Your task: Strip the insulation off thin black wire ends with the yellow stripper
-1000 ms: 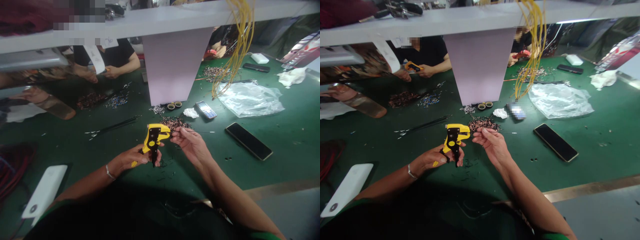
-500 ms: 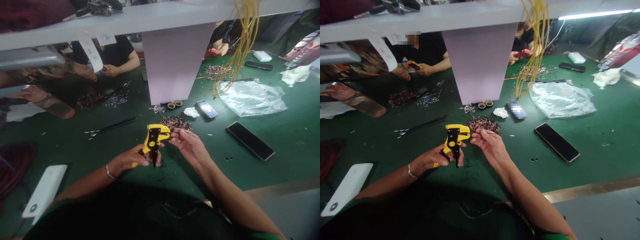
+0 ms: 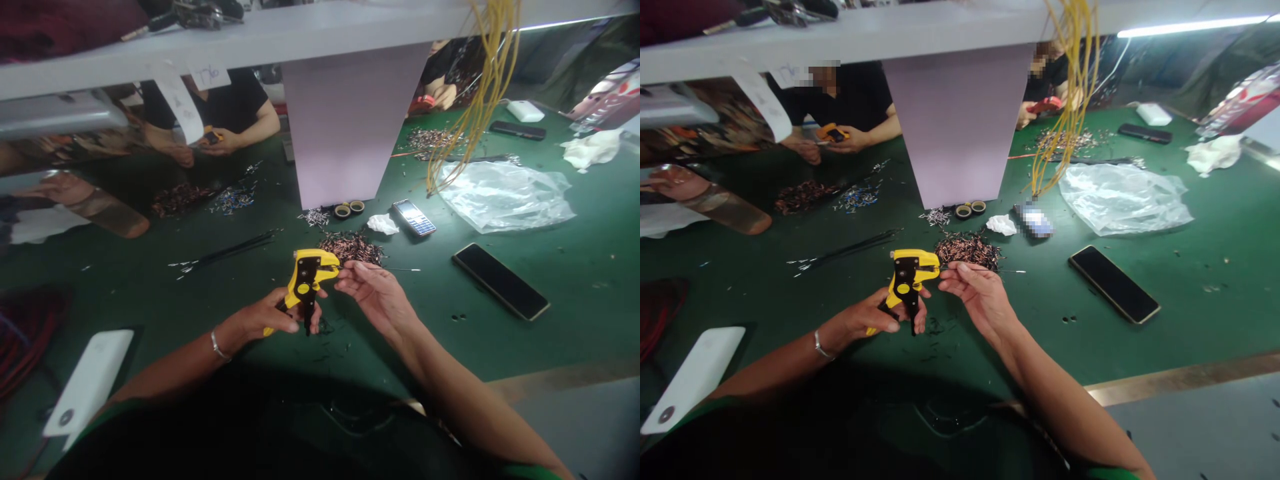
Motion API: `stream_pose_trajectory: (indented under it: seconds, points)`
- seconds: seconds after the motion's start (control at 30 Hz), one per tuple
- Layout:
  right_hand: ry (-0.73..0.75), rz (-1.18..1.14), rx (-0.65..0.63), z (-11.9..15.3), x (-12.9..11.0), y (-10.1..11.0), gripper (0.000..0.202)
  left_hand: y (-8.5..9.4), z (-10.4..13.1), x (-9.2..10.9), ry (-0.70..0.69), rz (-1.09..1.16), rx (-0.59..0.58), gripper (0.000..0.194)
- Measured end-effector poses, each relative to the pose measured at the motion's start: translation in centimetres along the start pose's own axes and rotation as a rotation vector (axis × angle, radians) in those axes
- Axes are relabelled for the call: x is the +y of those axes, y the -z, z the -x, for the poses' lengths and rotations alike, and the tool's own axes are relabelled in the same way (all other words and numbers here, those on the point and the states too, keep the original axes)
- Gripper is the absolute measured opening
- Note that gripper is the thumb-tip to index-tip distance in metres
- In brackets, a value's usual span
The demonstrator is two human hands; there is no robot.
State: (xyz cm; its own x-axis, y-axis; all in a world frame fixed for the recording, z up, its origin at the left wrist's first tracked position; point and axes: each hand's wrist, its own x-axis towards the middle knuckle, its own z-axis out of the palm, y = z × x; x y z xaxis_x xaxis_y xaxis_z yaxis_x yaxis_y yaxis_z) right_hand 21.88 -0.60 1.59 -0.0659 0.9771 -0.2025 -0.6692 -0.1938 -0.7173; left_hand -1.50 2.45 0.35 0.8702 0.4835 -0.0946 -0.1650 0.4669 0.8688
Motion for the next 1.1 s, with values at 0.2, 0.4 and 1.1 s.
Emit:
stream_pose_trajectory:
  seconds: [0.2, 0.4, 1.1]
  points:
    - [-0.021, -0.001, -0.003, 0.06, -0.05, -0.18, 0.017, 0.08, 0.13, -0.12, -0.016, -0.008, 0.004, 0.058]
    - [-0.018, 0.0, 0.002, 0.03, 0.14, -0.06, 0.017, -0.1, 0.14, -0.02, -0.03, -0.033, 0.015, 0.052]
    - [-0.053, -0.01, 0.009, -0.08, 0.53, 0.08, 0.019, -0.72, 0.1, -0.07, -0.038, -0.045, 0.11, 0.035]
